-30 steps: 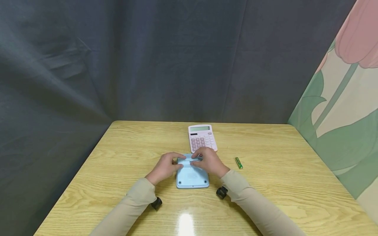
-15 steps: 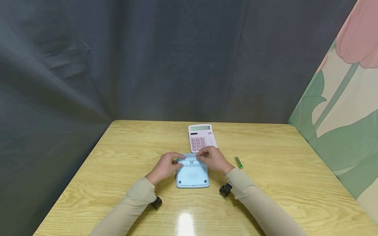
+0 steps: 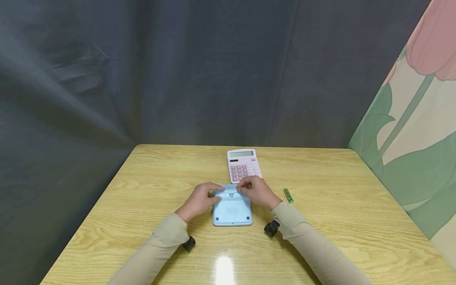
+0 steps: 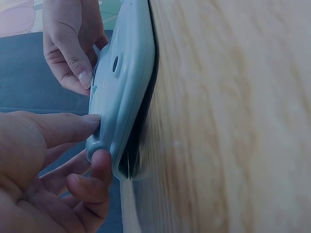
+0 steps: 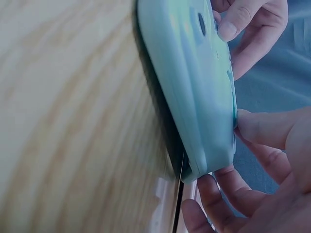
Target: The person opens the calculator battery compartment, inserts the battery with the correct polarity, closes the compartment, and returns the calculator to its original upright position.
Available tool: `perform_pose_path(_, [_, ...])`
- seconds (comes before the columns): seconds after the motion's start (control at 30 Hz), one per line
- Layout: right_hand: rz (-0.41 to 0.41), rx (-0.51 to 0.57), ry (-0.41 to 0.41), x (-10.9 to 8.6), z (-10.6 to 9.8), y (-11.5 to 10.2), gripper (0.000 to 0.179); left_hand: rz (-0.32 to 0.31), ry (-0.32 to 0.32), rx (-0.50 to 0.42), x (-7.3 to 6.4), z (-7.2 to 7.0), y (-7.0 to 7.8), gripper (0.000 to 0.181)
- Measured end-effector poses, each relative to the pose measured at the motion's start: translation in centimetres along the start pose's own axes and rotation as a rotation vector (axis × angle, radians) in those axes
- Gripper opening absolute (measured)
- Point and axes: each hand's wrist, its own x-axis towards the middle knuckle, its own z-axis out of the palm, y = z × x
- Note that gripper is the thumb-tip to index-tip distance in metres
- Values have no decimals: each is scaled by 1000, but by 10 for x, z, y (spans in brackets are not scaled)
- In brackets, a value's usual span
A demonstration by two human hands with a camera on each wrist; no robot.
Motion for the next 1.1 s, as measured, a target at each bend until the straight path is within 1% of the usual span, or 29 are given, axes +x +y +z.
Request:
perform_pose_path(0.23, [25, 5, 7, 0, 0, -3, 9, 9, -1, 8, 1, -2, 3, 29])
perform_pose_path(0.43, [37, -4, -1, -1, 1, -3, 9, 28, -4, 14, -1, -2, 3, 28])
perform_pose_path(0.63, [59, -27, -17, 1, 0, -6, 9, 55, -15, 66, -1, -2, 3, 28])
perform_pose_path(0.73, [63, -33, -15, 3, 0, -8, 9, 54, -12, 93, -1, -4, 4, 28])
perform_pose_path(0.87, [53, -51, -21, 2, 3, -11, 11, 49, -29, 124, -4, -5, 4, 27])
perform_pose_path(1.0, [21, -89, -25, -1, 7, -12, 12, 58, -54, 159, -7, -6, 5, 27])
perform_pose_path(1.1, [-23, -104, -8, -3, 7, -12, 11, 67, -44, 158, -7, -7, 5, 27])
